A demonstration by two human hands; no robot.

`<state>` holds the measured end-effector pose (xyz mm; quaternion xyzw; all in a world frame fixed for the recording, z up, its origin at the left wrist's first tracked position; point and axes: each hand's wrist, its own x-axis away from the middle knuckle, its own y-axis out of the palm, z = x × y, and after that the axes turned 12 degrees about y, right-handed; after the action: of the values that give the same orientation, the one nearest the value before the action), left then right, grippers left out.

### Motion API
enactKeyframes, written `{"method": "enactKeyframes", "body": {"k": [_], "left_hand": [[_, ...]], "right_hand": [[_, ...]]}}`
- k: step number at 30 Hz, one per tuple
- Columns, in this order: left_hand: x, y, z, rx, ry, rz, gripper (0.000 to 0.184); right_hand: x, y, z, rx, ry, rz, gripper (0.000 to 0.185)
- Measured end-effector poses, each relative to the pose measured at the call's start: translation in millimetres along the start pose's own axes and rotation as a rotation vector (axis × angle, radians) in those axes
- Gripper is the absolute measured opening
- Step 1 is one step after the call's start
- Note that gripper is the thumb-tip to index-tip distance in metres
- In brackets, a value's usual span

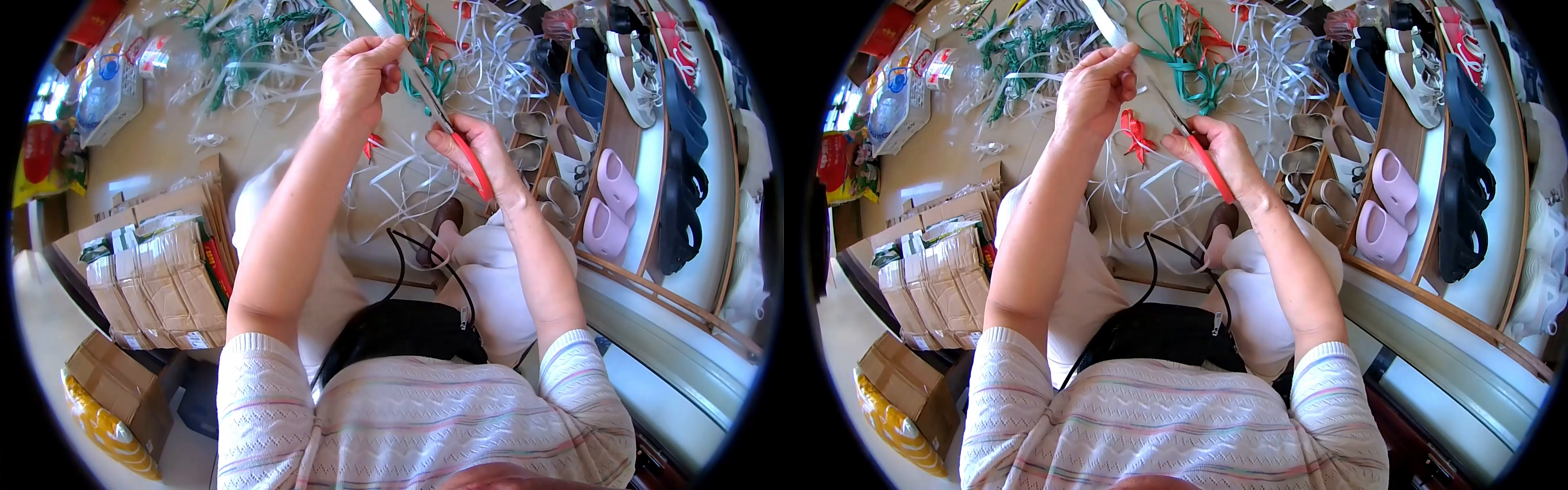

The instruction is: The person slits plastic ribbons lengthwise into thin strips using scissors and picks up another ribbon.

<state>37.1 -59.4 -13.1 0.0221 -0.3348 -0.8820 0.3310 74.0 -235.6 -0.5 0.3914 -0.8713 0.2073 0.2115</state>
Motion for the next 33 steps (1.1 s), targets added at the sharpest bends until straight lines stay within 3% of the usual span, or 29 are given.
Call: {"method": "enactKeyframes", "body": {"k": [4, 13, 16, 25, 33], "left_hand": [[6.8, 2.2, -0.3, -0.041, -0.034, -0.012, 0.013], [-11.7, -7.5, 4.9, 0.073, 0.0, 0.012, 0.011], [-4.6, -3.9, 1.1, 0.042, 0.002, 0.008, 0.012], [-0.8, -0.1, 1.4, 0.047, -0.025, 0.001, 0.013], [2.4, 0.5, -1.3, 0.029, -0.058, -0.025, 0.012]], "right_hand": [[-14.4, 0.4, 10.8, -0.026, -0.135, -0.001, 0.024], [-2.9, -1.5, 6.4, 0.041, -0.012, 0.002, 0.021], [-10.3, 2.7, 9.5, 0.007, -0.165, 0.017, 0.021], [-1.4, 0.6, 1.6, 0.039, -0.019, 0.03, 0.021], [0.7, 2.6, -6.0, 0.017, -0.021, 0.019, 0.023]]}}
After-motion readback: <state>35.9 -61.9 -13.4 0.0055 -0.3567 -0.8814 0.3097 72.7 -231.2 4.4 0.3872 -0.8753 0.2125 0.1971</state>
